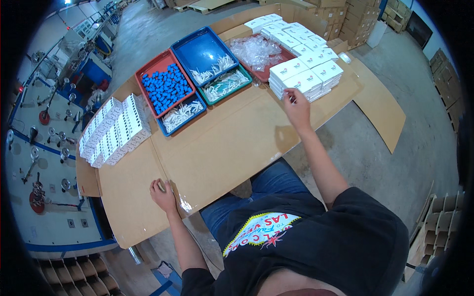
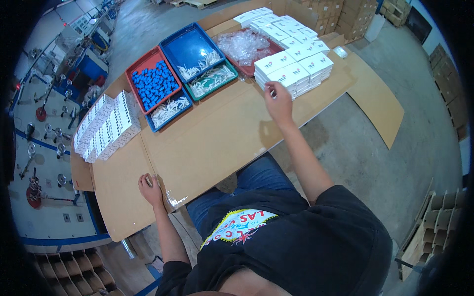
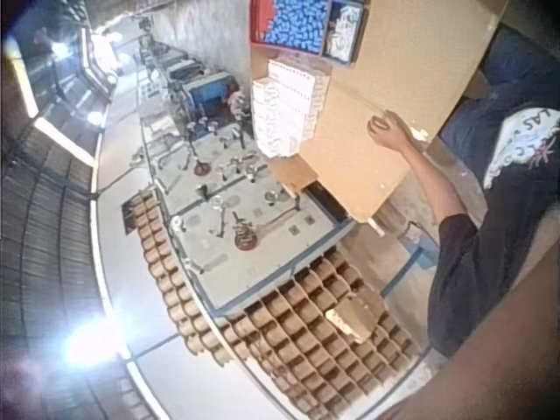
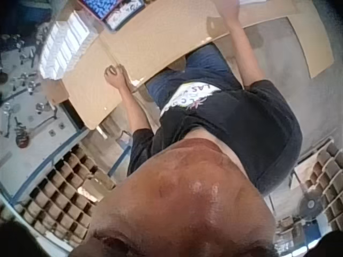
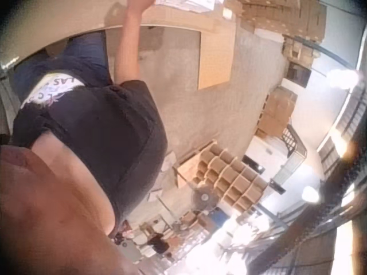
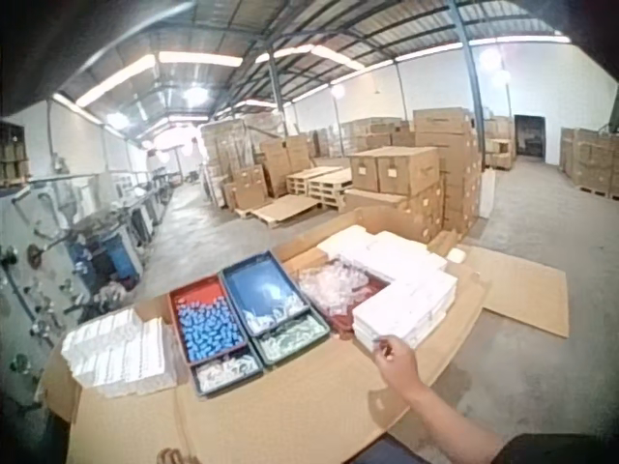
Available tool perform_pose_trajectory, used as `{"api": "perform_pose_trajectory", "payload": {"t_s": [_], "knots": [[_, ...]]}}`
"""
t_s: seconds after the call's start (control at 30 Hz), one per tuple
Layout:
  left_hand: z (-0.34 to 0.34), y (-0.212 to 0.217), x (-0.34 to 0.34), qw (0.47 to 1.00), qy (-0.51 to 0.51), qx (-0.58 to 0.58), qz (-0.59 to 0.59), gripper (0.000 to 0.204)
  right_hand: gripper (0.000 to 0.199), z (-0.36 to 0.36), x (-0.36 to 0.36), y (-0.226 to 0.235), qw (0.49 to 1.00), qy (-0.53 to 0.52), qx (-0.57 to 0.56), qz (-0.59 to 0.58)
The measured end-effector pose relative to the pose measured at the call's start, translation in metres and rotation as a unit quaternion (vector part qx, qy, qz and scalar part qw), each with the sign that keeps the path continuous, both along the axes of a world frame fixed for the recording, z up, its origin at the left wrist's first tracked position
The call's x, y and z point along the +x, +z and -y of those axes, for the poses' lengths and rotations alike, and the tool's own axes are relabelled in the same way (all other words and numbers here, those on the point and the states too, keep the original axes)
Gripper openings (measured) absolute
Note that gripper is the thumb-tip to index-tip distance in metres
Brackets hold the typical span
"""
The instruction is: Assembling a small electronic component by inserting wires and circuit boards into a white plastic housing.
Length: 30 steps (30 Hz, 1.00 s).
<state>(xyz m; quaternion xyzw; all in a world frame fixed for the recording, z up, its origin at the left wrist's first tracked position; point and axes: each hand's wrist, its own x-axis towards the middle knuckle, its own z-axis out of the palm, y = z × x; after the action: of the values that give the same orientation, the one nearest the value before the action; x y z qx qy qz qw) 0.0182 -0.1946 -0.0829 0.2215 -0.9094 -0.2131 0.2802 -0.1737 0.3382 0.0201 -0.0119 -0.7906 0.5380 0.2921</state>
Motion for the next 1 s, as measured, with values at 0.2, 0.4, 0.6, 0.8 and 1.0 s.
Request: {"api": "perform_pose_trajectory", "payload": {"t_s": [0.2,0.4,0.6,0.8,1.0], "knots": [[0.001,-0.002,0.005,1.0,0.008,-0.018,0.014,0.037,0.047,-0.038,-0.067,0.015,0.95,-0.103,0.295,0.028],[0.001,-0.001,0.003,1.0,0.003,0.002,0.002,0.036,0.078,-0.038,-0.124,0.027,0.877,-0.067,0.405,0.251],[-0.001,0.0,0.002,1.0,0.006,0.011,0.006,0.036,0.079,-0.04,-0.127,0.037,0.904,-0.021,0.358,0.234],[-0.005,0.003,0.004,0.995,-0.023,0.088,-0.045,0.034,0.088,-0.004,-0.055,0.087,0.952,0.08,0.208,-0.209],[-0.079,0.029,-0.028,0.962,-0.078,0.245,-0.088,0.037,0.079,0.028,-0.004,0.087,0.933,0.18,0.202,-0.239]]}}
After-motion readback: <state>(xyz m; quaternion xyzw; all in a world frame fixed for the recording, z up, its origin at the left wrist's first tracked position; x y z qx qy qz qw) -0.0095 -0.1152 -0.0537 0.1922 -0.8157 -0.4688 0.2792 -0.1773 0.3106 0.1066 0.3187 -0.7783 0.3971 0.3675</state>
